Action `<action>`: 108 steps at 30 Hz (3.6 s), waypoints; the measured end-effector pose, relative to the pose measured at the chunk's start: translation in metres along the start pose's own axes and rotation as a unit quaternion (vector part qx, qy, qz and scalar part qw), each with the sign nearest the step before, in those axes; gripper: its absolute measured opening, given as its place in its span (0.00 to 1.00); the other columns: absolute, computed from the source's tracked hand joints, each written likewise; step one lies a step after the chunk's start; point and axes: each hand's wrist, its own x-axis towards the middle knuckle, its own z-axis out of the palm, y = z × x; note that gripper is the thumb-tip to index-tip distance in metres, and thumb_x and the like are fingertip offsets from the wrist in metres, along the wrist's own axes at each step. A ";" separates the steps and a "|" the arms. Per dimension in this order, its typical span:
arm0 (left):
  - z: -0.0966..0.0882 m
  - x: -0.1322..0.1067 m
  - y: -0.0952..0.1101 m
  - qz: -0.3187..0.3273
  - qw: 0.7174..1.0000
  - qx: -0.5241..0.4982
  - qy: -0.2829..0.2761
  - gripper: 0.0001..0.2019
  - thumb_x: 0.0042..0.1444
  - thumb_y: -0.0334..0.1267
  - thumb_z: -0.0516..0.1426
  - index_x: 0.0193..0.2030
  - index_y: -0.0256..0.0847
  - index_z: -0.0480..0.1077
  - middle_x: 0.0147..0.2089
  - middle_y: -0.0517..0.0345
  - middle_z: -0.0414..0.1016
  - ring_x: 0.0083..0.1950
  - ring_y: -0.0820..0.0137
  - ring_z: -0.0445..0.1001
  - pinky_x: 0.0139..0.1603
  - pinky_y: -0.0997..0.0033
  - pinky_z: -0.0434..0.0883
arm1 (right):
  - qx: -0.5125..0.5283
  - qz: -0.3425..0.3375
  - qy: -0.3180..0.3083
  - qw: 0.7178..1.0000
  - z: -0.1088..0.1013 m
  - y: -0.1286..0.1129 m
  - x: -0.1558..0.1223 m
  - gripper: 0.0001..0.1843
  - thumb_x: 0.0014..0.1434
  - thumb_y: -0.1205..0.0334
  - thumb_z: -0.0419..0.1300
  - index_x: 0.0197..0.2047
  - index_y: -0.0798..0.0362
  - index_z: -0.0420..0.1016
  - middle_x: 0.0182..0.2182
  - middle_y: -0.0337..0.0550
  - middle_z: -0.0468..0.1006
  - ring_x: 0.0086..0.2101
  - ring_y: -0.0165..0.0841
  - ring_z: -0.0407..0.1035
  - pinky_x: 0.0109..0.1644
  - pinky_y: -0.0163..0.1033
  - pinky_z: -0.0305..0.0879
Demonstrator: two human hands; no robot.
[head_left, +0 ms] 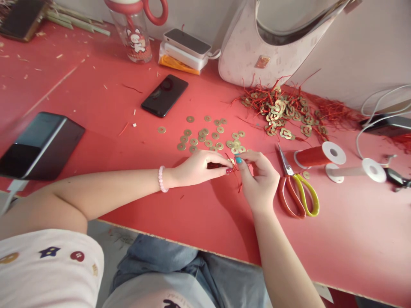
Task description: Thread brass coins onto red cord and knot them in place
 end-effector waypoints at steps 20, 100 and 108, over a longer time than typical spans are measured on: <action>0.002 -0.005 0.001 0.084 0.992 0.087 0.037 0.06 0.55 0.33 0.55 0.37 0.38 0.73 0.37 0.54 0.76 0.33 0.74 0.71 0.35 0.75 0.69 | -0.014 0.028 0.023 0.999 -0.003 0.004 0.002 0.04 0.55 0.65 0.57 0.34 0.50 0.72 0.29 0.38 0.73 0.32 0.30 0.67 0.39 0.39 0.66; 0.000 0.002 0.000 -0.027 0.996 -0.004 0.086 0.06 0.51 0.30 0.56 0.36 0.37 0.72 0.33 0.57 0.75 0.29 0.77 0.69 0.30 0.78 0.67 | -0.127 -0.209 -0.054 0.968 -0.012 0.002 0.006 0.11 0.56 0.71 0.54 0.37 0.45 0.72 0.39 0.41 0.75 0.43 0.37 0.68 0.46 0.47 0.65; 0.000 0.001 -0.003 -0.012 0.997 0.033 0.069 0.07 0.52 0.30 0.55 0.37 0.38 0.72 0.34 0.57 0.75 0.29 0.77 0.69 0.30 0.77 0.68 | -0.107 -0.056 -0.055 0.991 -0.010 0.004 0.002 0.07 0.57 0.66 0.54 0.39 0.48 0.70 0.32 0.39 0.77 0.34 0.33 0.72 0.35 0.38 0.67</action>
